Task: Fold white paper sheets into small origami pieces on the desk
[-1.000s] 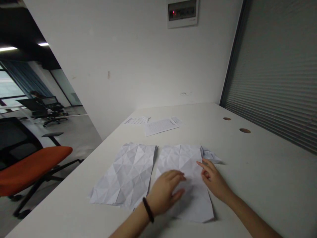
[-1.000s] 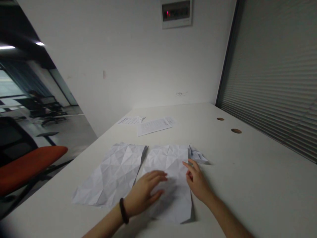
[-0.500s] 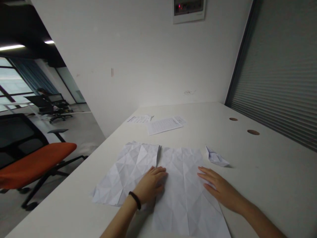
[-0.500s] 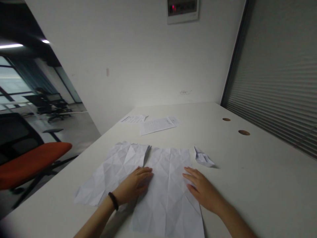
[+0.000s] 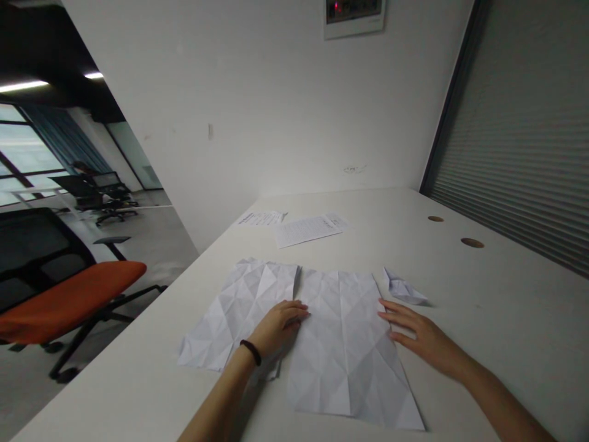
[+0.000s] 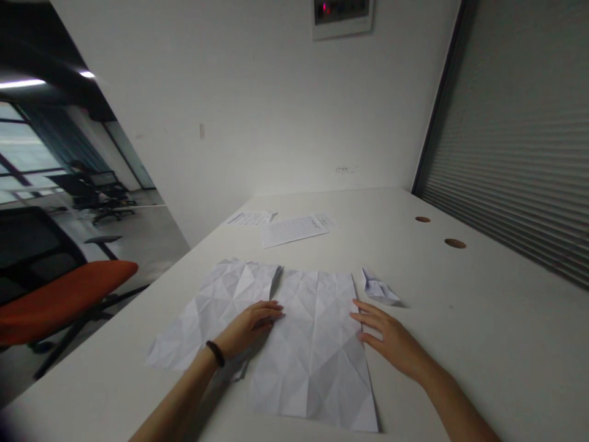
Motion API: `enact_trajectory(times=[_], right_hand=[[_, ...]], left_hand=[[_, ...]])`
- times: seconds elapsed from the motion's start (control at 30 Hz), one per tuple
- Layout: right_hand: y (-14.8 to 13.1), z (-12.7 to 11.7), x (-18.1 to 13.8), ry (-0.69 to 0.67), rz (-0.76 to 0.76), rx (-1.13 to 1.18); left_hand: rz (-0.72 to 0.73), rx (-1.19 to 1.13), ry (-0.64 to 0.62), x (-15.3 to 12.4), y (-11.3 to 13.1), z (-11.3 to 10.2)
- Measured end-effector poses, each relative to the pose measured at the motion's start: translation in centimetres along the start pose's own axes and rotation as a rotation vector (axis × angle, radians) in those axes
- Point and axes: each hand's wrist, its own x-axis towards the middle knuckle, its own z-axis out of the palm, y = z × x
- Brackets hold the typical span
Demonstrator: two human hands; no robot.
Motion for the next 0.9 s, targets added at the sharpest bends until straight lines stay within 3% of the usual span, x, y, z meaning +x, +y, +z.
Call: enact_trajectory(times=[0.17, 0.3, 0.57, 0.73, 0.83, 0.9], right_hand=[[-0.1, 0.4, 0.4, 0.094, -0.015, 0.157], [-0.1, 0.6, 0.4, 0.087, -0.014, 0.332], [-0.2, 1.4, 0.5, 0.112, -0.064, 0.091], [1.4, 1.2, 0.7, 0.122, -0.168, 0.053], [1.7, 1.3, 0.8, 0.150, -0.221, 0.070], [1.2, 1.5, 0.8, 0.189, -0.145, 0.058]], left_hand=[[-0.012, 0.012, 0.022, 0.0, 0.4, -0.1], [-0.006, 0.041, 0.026, 0.0, 0.5, 0.0], [-0.024, 0.041, -0.004, -0.1, 0.9, -0.5], [-0.127, -0.126, 0.007, -0.5, 1.5, -1.4], [-0.219, -0.266, 0.114, -0.3, 2.0, -1.2], [-0.188, -0.299, 0.317, -0.2, 2.4, -0.9]])
